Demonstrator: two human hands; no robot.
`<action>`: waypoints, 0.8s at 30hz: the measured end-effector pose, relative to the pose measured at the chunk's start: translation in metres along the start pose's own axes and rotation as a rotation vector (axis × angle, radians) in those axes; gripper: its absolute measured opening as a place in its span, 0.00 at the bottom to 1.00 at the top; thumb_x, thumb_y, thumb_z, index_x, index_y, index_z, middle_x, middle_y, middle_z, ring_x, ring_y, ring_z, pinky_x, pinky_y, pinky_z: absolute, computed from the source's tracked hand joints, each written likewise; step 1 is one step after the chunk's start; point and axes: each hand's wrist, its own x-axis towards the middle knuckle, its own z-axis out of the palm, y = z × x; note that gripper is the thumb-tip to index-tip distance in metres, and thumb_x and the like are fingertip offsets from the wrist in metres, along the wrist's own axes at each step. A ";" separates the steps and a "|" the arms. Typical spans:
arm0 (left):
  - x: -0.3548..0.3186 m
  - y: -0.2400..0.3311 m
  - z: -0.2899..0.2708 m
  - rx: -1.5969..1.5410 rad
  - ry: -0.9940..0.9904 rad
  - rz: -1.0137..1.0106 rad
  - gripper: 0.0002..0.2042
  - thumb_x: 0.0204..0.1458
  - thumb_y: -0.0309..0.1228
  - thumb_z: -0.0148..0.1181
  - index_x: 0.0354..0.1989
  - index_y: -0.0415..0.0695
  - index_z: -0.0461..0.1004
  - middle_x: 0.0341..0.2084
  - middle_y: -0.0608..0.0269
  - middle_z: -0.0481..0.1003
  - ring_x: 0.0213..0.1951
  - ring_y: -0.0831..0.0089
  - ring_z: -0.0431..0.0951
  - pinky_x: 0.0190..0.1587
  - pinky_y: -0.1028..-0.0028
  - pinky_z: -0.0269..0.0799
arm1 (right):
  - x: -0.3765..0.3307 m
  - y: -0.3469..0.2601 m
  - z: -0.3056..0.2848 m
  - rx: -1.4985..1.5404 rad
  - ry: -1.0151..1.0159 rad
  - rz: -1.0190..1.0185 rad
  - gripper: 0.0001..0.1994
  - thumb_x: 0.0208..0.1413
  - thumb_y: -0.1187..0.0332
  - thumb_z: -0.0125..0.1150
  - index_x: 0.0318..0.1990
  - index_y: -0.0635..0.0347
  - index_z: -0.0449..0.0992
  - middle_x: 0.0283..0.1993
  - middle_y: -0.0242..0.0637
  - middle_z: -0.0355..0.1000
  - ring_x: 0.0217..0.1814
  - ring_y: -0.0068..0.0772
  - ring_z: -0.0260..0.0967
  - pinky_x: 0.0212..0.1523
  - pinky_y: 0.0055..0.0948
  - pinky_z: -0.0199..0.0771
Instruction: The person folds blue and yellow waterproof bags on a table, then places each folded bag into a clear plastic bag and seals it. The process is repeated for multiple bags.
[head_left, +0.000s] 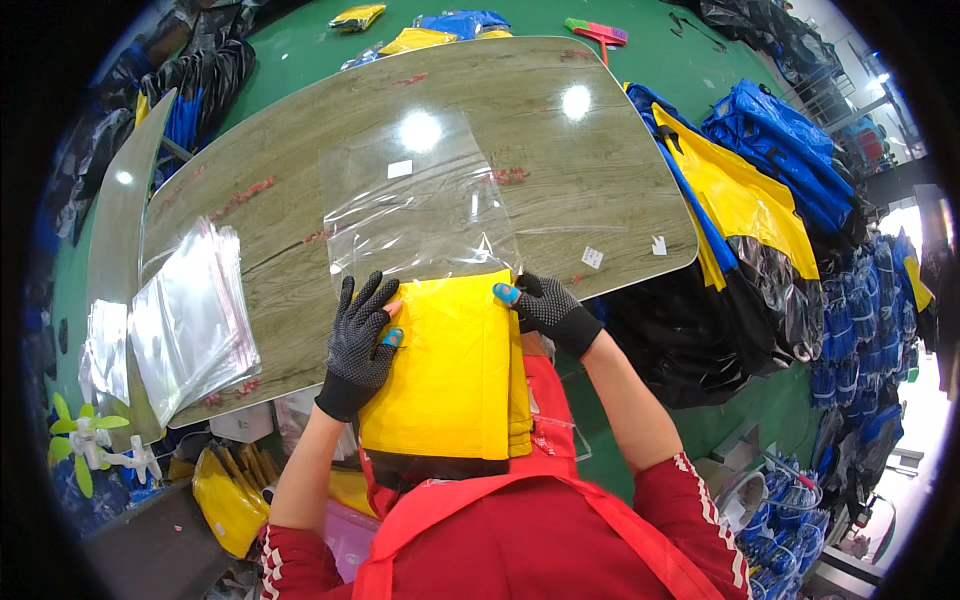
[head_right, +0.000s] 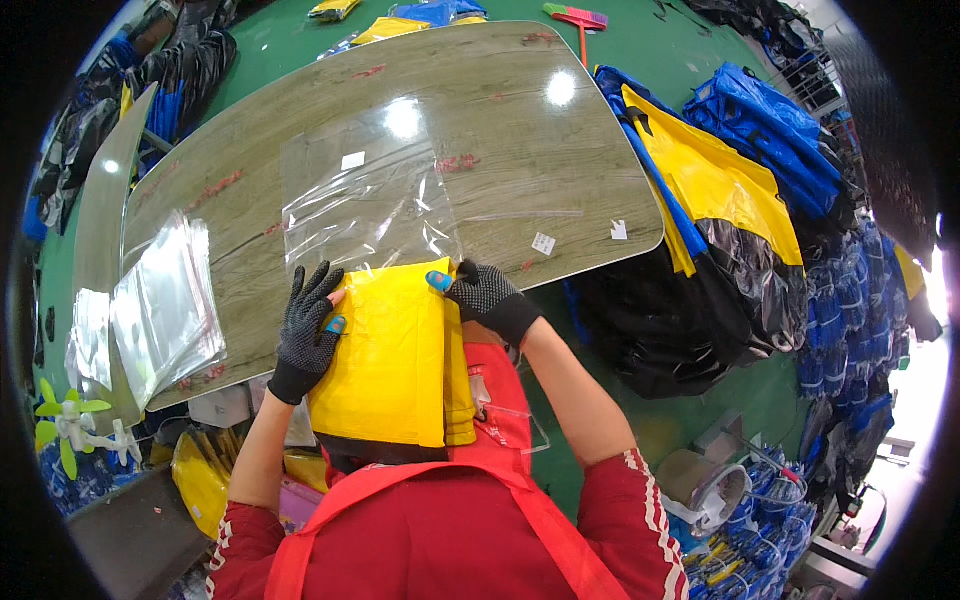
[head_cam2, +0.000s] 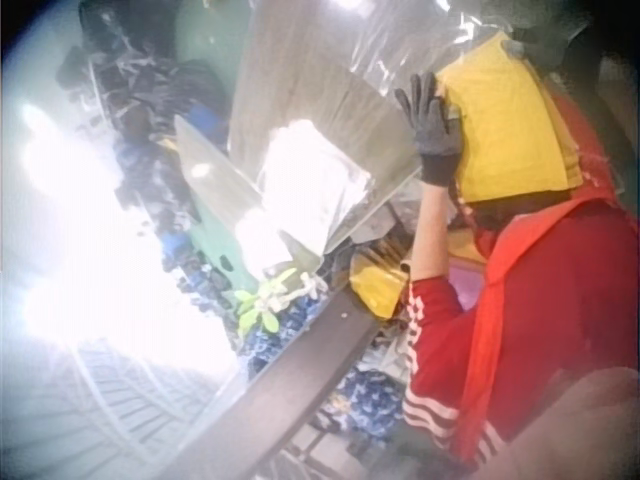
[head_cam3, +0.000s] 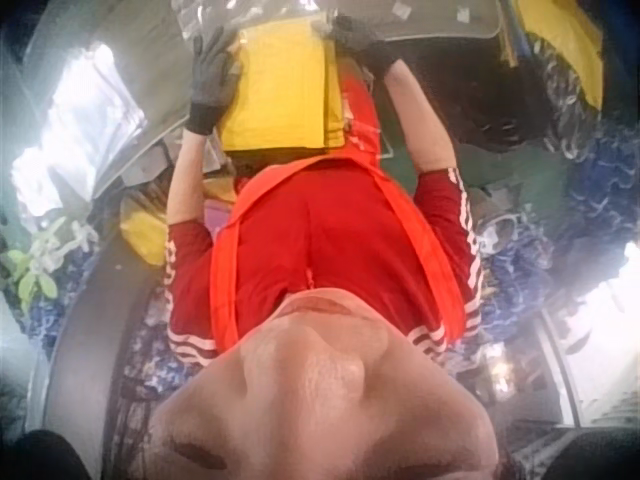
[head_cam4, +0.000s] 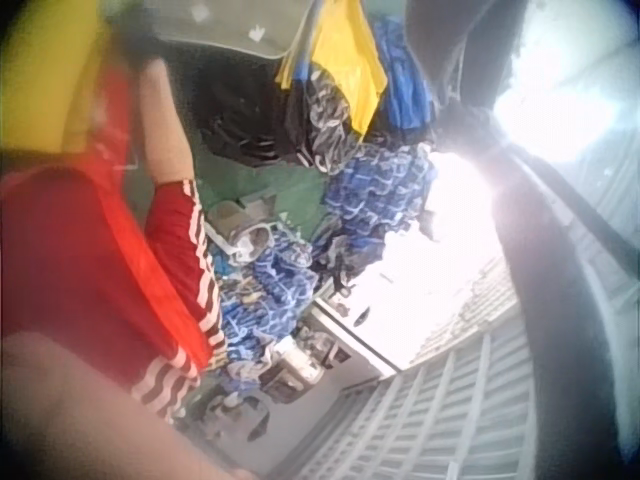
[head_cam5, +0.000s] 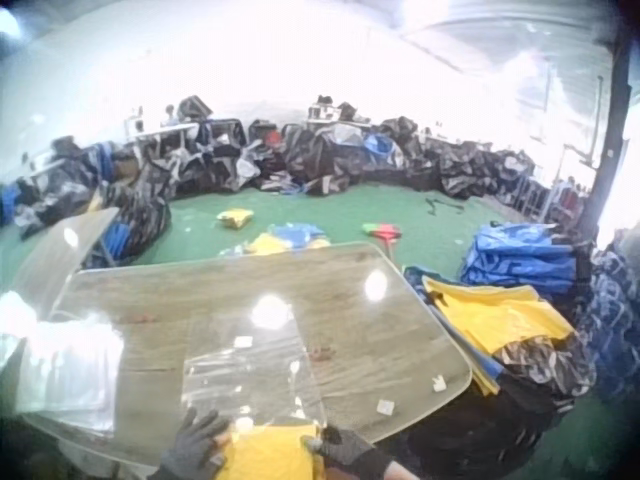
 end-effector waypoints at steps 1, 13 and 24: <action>-0.001 -0.004 0.004 -0.030 0.056 0.038 0.14 0.55 0.24 0.53 0.50 0.41 0.71 0.57 0.50 0.70 0.63 0.52 0.64 0.70 0.52 0.46 | -0.003 0.001 0.004 -0.075 -0.009 -0.014 0.18 0.60 0.53 0.60 0.39 0.63 0.75 0.27 0.30 0.71 0.26 0.20 0.66 0.28 0.24 0.69; -0.009 -0.043 0.009 -0.980 0.268 -1.005 0.20 0.54 0.27 0.62 0.53 0.33 0.68 0.48 0.58 0.74 0.48 0.72 0.73 0.52 0.74 0.68 | -0.063 0.037 0.010 -0.634 0.196 -0.337 0.15 0.59 0.59 0.58 0.30 0.64 0.73 0.27 0.50 0.73 0.28 0.51 0.73 0.30 0.39 0.71; -0.096 0.043 0.027 -0.766 -0.073 -0.786 0.33 0.53 0.34 0.64 0.66 0.39 0.56 0.55 0.58 0.69 0.54 0.70 0.70 0.58 0.69 0.65 | -0.112 0.021 0.055 0.301 -0.258 -0.180 0.39 0.50 0.61 0.71 0.67 0.63 0.57 0.62 0.40 0.66 0.63 0.31 0.63 0.62 0.34 0.63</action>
